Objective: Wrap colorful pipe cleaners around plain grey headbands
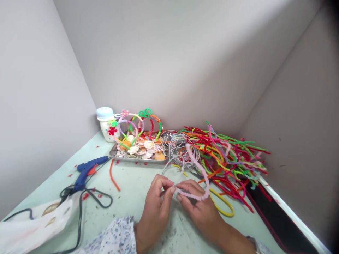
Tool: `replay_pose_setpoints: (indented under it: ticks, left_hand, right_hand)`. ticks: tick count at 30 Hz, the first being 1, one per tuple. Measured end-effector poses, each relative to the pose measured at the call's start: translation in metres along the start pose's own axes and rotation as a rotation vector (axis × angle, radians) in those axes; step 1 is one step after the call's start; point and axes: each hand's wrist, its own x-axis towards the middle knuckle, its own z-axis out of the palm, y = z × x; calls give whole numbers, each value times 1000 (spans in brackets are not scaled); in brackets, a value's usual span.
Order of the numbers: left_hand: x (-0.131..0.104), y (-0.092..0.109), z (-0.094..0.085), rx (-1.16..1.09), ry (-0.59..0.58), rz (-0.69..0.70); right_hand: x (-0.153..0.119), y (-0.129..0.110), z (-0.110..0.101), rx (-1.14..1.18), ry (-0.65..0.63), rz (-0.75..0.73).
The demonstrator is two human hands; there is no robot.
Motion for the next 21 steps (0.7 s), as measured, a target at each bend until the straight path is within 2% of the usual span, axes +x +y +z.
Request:
replay_pose_setpoints:
  ticks: [5, 9, 13, 18, 21]
  left_hand:
    - [-2, -2, 0, 6, -59, -18]
    - [-2, -4, 1, 42, -81, -51]
    - [-1, -6, 2, 63, -85, -108]
    - [0, -8, 3, 123, -94, -62]
    - [0, -10, 3, 116, -102, -73]
  right_hand:
    - [3, -8, -2, 92, 70, -28]
    - [2, -9, -2, 88, 130, 44]
    - [1, -9, -3, 37, 133, 95]
    - [1, -6, -1, -20, 158, 36]
    - [1, -6, -1, -25, 154, 49]
